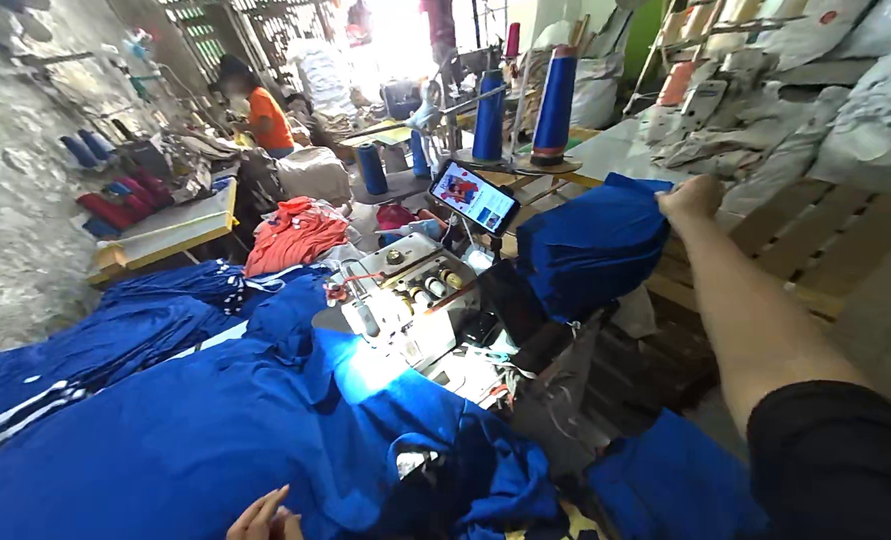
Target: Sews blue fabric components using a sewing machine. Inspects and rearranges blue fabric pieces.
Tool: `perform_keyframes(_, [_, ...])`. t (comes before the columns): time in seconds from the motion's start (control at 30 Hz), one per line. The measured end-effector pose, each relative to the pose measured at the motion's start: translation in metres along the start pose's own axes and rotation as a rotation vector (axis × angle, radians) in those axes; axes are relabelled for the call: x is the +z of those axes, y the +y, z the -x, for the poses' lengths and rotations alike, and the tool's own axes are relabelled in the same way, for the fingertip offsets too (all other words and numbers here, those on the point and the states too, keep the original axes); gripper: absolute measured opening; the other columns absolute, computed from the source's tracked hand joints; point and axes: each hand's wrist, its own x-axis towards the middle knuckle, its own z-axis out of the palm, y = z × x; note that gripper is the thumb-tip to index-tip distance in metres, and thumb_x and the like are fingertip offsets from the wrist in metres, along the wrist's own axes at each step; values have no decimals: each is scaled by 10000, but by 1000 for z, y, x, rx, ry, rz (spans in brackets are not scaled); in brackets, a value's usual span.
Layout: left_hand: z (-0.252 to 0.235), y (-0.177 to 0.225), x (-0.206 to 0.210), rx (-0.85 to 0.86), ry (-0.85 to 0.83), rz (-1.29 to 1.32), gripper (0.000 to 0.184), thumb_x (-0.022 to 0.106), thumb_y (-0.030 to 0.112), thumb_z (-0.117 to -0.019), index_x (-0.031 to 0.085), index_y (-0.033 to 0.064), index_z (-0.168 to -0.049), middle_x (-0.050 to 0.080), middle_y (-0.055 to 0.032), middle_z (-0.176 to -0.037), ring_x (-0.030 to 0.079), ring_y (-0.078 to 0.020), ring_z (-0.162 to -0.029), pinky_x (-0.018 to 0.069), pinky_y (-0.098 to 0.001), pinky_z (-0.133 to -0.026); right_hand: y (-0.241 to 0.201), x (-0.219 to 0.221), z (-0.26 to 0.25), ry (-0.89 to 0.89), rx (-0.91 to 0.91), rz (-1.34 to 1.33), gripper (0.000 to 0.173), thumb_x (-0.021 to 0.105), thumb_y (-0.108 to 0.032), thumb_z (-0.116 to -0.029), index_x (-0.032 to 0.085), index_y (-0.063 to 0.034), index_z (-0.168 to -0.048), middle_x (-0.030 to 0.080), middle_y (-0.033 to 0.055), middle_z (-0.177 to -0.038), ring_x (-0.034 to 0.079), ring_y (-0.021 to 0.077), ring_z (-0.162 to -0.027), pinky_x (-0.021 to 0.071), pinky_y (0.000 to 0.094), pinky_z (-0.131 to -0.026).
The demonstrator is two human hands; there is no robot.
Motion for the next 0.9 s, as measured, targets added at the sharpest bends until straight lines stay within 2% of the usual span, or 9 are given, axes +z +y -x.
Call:
perform_keyframes(0.17, [-40, 37, -1, 230, 43, 109, 186, 574, 53, -963, 693, -80, -1018, 640, -222, -1027, 631, -99, -807, 520, -138, -728, 1, -12, 5, -31, -80, 49, 389, 538, -142, -1032, 588, 224, -1153, 532, 466, -1287, 504, 616, -1262, 383, 732, -1022])
perform_keyframes(0.3, [-67, 83, 3, 280, 60, 367, 118, 610, 97, -986, 692, 18, -1016, 655, -74, -1056, 652, 10, -820, 560, -119, -722, -36, -15, 40, 185, 1, -542, 497, 464, -293, -1077, 547, 99, -1371, 533, 283, -1432, 513, 332, -1349, 380, 448, -1145])
perform_keyframes(0.4, [-76, 116, 13, 186, 12, 579, 171, 648, 97, -984, 688, 20, -1131, 653, -41, -1173, 677, -16, -942, 605, -194, -788, -83, -24, 127, -72, -448, -610, 407, 422, -247, -1103, 541, 113, -1248, 595, 207, -1159, 580, 162, -1032, 487, 354, -957])
perform_keyframes(0.5, [-76, 128, 24, 32, -260, 714, 576, 782, 209, -878, 579, -53, -1350, 497, -202, -1468, 543, -154, -1321, 526, -317, -1030, -108, -30, 247, -439, -1098, -460, 194, 597, -88, -987, 713, 46, -909, 682, 141, -785, 640, 194, -684, 551, 415, -646])
perform_keyframes(0.6, [-71, 121, 32, -71, -537, 869, 642, 876, 277, -737, 636, -31, -1246, 498, -183, -1474, 491, -133, -1357, 461, -283, -1072, -110, -13, 339, -684, -1400, -644, 256, 568, -198, -1018, 726, -44, -889, 650, 41, -680, 589, 78, -585, 486, 228, -551])
perform_keyframes(0.67, [-70, 114, 30, -164, -643, 1070, 326, 850, 205, -771, 689, 86, -1028, 671, 11, -1288, 632, -16, -1157, 547, -216, -941, -111, -2, 367, -774, -1357, -836, 240, 567, -167, -1029, 717, -12, -922, 636, 49, -680, 545, 22, -592, 441, 133, -577])
perform_keyframes(0.73, [-76, 109, 22, -237, -680, 1163, 156, 784, 227, -875, 698, 198, -1001, 739, 140, -990, 686, 41, -885, 583, -186, -778, -112, 11, 377, -887, -1195, -965, 215, 598, -151, -1013, 715, 22, -963, 663, 39, -730, 554, -48, -642, 445, 76, -620])
perform_keyframes(0.83, [-96, 108, 19, -147, -518, 920, 91, 649, 128, -981, 655, 61, -1042, 713, 87, -890, 674, 32, -801, 580, -181, -737, -110, 31, 375, -1238, -860, -975, 187, 664, -137, -967, 714, 20, -1054, 730, -14, -862, 640, -79, -763, 538, 115, -725])
perform_keyframes(0.9, [-115, 99, 37, 46, -405, 569, 154, 610, 67, -984, 693, -59, -1014, 717, -32, -878, 656, 11, -790, 549, -157, -749, -108, 53, 373, -1270, -703, -921, 145, 661, -131, -961, 726, -9, -1003, 719, -44, -841, 634, -76, -745, 540, 135, -716])
